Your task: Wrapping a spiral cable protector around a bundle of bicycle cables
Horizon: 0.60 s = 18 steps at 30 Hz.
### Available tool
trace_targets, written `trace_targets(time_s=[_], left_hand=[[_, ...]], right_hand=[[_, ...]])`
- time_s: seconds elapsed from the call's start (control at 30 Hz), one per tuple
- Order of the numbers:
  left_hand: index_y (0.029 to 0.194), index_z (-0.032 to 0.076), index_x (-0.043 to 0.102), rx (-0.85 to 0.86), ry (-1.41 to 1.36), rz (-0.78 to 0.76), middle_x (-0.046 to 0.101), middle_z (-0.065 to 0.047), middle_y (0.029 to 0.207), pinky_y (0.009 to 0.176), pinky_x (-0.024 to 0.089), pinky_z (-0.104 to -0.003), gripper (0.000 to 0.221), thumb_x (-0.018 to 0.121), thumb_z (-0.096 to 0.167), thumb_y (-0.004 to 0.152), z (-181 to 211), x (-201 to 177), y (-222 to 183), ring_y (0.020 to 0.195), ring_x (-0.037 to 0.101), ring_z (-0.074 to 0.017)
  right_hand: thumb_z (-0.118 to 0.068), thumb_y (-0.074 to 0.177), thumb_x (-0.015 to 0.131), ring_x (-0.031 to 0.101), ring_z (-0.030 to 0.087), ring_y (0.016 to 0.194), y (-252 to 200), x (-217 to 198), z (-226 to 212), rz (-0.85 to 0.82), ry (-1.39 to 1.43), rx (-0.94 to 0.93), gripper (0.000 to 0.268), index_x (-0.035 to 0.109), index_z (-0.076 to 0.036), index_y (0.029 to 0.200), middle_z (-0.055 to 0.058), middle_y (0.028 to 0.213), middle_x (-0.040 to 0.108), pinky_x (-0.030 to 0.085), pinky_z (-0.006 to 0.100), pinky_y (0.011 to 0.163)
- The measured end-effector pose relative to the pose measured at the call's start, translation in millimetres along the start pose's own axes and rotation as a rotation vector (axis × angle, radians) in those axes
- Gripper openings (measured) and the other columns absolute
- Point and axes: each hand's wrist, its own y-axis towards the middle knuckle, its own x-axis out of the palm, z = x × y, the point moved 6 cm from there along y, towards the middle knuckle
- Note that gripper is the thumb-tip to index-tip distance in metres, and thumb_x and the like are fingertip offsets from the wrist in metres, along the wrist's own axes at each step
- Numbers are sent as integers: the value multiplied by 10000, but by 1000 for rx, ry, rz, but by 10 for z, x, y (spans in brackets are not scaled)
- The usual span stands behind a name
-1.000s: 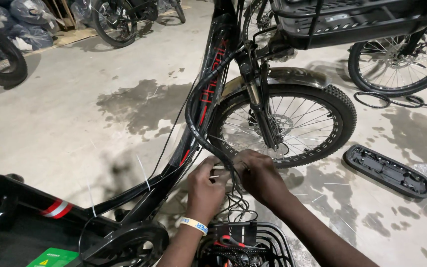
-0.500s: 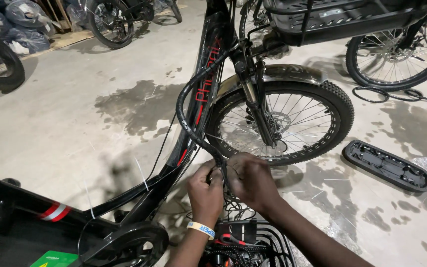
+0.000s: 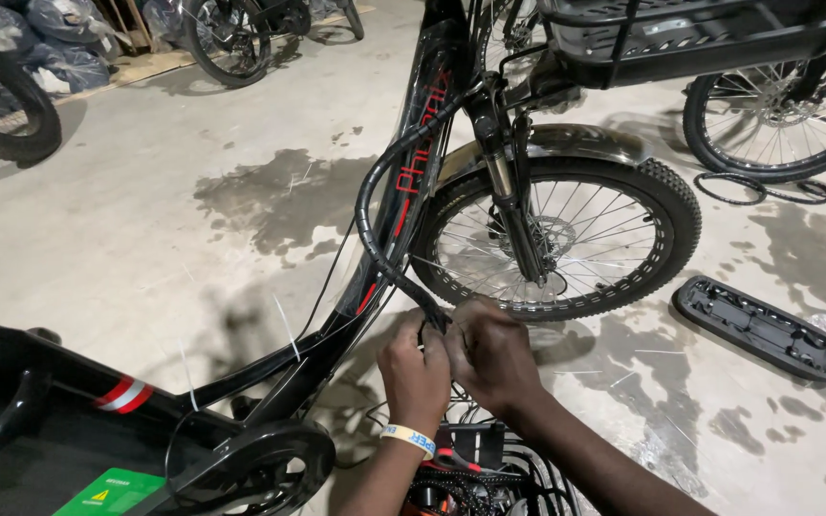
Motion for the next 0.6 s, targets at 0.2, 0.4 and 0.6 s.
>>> trace_targets(time_s=[0.2, 0.4, 0.6], left_hand=[[866, 48, 724, -302, -186, -11, 700, -205, 781, 752, 493, -514, 266, 501, 155, 768, -209, -23, 57, 897, 681, -381], [1017, -19, 649, -157, -139, -38, 677, -306, 867, 783, 503, -552, 252, 483, 109, 878, -181, -19, 75, 939, 628, -495], [842, 88, 725, -433, -209, -110, 713, -126, 720, 675, 530, -448, 172, 575, 154, 788, -301, 124, 7, 779, 703, -306]], right_hand=[[-145, 804, 637, 596, 421, 542, -117, 206, 7, 63, -116, -55, 151, 534, -85, 711, 192, 581, 545, 494, 460, 482], [-137, 817, 603, 655, 319, 674, 54, 58, -64, 117, -41, 15, 88, 594, -136, 730, 51, 721, 659, 538, 358, 562], [-196, 755, 689, 672, 350, 845, -32, 152, 307, 18, -243, 17, 178, 644, -81, 883, 122, 839, 697, 555, 446, 729]])
